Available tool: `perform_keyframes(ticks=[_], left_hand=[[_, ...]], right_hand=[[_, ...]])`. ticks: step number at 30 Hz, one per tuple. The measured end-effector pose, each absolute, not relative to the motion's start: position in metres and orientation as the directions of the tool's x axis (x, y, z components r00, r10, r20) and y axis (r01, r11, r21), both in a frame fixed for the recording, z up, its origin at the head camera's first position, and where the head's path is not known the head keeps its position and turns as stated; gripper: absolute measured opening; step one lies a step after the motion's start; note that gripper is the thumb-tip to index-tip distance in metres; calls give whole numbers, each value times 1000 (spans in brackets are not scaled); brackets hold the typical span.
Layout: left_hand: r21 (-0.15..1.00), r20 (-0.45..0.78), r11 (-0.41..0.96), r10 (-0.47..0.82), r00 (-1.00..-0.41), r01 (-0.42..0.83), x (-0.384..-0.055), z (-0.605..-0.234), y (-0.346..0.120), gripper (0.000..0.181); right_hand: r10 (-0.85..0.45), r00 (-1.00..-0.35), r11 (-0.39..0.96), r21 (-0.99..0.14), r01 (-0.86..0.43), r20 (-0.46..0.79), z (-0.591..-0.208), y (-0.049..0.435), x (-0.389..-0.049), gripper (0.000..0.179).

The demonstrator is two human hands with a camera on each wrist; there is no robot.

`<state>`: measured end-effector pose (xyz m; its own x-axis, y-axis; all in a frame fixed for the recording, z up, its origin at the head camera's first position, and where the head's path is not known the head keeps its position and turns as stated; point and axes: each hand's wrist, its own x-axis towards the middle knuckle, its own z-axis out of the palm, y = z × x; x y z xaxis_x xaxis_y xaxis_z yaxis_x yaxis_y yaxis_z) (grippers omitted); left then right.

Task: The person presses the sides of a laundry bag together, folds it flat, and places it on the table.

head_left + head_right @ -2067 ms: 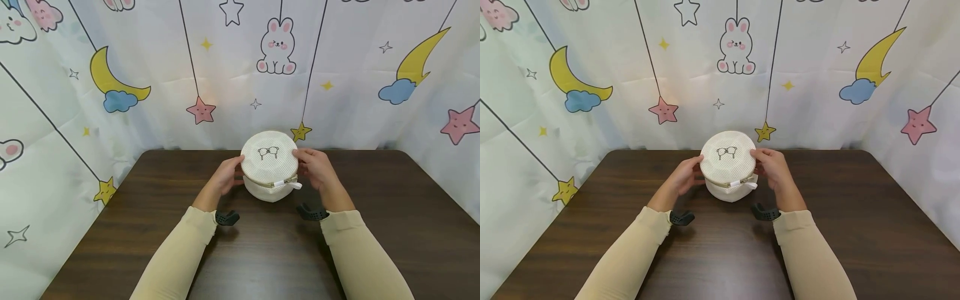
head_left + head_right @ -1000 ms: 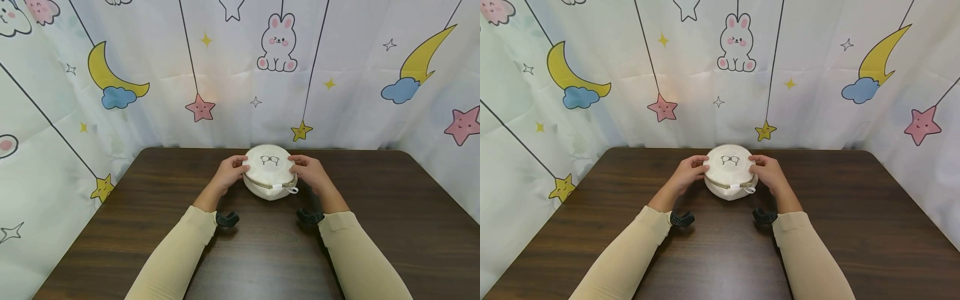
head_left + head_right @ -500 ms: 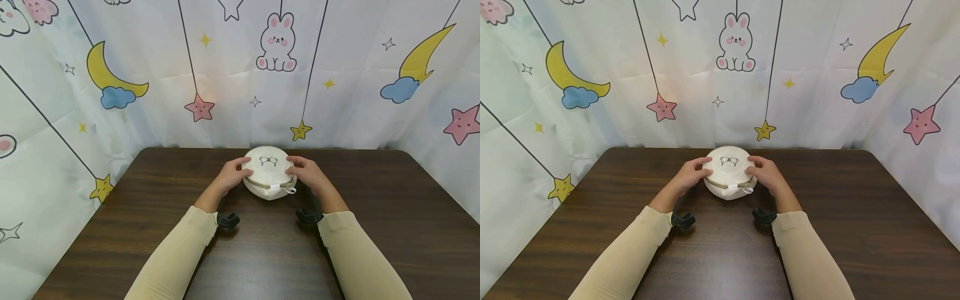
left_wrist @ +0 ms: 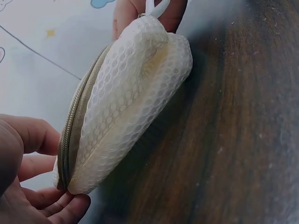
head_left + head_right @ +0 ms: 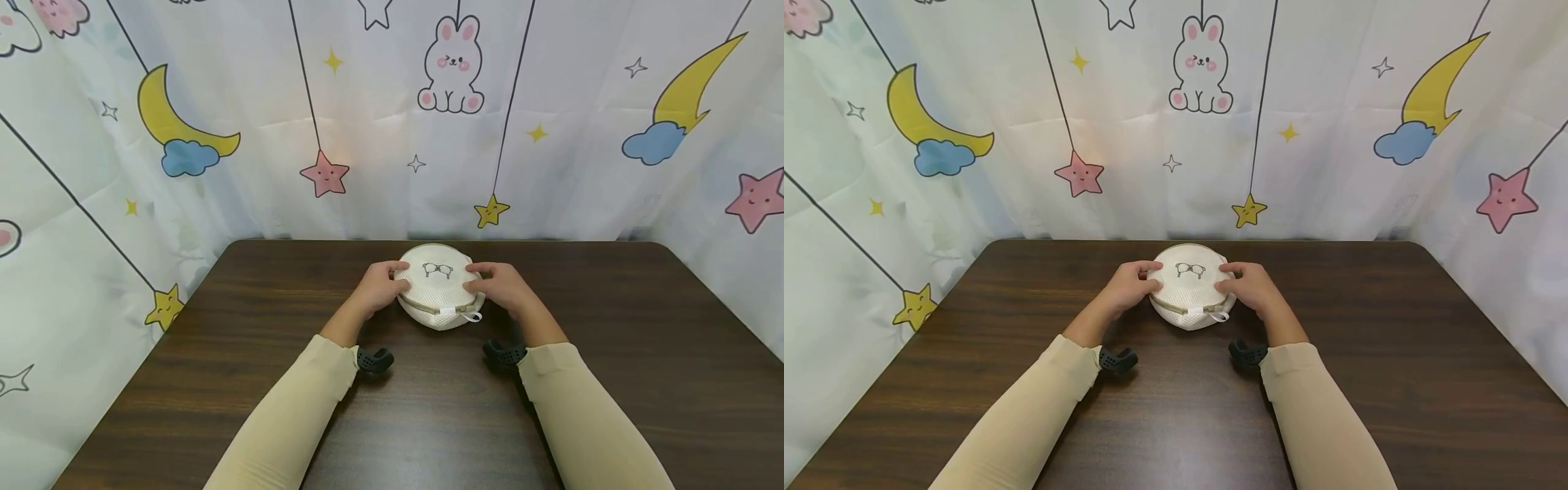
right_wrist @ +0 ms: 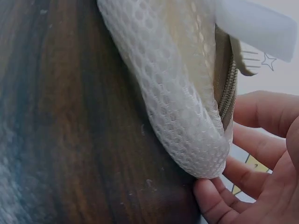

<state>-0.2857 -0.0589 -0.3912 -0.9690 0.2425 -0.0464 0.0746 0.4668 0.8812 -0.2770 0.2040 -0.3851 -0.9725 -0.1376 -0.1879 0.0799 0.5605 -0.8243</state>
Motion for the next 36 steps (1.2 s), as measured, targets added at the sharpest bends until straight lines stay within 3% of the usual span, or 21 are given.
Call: perform_keyframes(ticks=[11, 16, 19, 26, 36], left_hand=[[856, -30, 502, 293, -956, 127, -285, -393, -58, 53], [863, -73, 492, 350, -934, 117, -285, -393, -56, 82], [852, -109, 513, 375, -920, 108, -283, -393, -54, 95], [787, -71, 599, 328, -942, 149, -281, -396, -43, 86], [694, -40, 704, 243, -969, 148, -279, -395, -31, 83]], right_hand=[[-116, -989, 562, -827, 13, -95, -394, 204, -278, 48], [-146, -987, 522, -853, -22, -65, -398, 205, -279, 47], [-195, -975, 523, -852, -12, -106, -396, 205, -278, 58], [-281, -947, 620, -783, -57, -154, -394, 194, -274, 92], [-204, -971, 709, -703, -58, -127, -391, 181, -272, 86]])
